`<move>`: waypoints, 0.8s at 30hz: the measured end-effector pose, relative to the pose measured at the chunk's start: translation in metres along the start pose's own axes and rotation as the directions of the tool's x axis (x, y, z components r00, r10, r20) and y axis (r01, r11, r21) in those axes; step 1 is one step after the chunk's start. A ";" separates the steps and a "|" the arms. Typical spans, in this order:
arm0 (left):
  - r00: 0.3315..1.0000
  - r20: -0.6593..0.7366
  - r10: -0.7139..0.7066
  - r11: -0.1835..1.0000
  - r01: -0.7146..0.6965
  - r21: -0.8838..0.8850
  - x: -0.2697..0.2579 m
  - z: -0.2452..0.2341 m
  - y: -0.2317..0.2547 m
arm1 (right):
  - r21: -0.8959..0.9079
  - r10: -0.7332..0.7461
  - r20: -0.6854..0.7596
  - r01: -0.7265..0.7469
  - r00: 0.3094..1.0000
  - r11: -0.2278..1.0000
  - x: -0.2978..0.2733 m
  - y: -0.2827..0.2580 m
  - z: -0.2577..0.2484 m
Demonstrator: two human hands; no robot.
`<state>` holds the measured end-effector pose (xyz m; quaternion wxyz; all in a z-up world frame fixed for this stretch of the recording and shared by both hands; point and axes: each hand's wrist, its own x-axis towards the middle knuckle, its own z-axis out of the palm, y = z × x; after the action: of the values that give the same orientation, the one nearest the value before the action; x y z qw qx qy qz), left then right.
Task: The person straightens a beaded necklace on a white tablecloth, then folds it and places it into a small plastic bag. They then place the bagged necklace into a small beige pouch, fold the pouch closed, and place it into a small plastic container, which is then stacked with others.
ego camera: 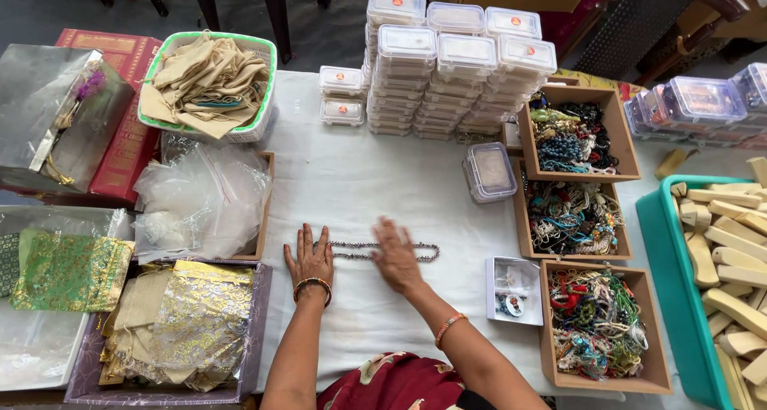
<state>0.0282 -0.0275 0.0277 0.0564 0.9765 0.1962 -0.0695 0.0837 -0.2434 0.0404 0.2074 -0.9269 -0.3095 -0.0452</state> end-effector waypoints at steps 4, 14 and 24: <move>1.000 -0.012 0.018 1.000 -0.018 -0.017 0.002 0.005 0.000 | -0.092 -0.023 0.313 0.054 0.950 0.994 0.011 -0.012 -0.010; 0.998 0.054 -0.010 1.000 0.009 0.017 0.000 -0.006 0.003 | -0.290 0.206 0.089 -0.172 0.974 0.941 -0.053 0.066 -0.026; 1.000 -0.019 -0.001 0.999 0.001 0.033 0.004 0.015 -0.001 | -0.206 0.100 0.173 -0.063 0.980 0.976 -0.036 0.013 -0.018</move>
<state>0.0300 -0.0272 0.0123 0.0383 0.9778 0.1959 -0.0635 0.0635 -0.2796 0.0445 0.0856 -0.9552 -0.2828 0.0177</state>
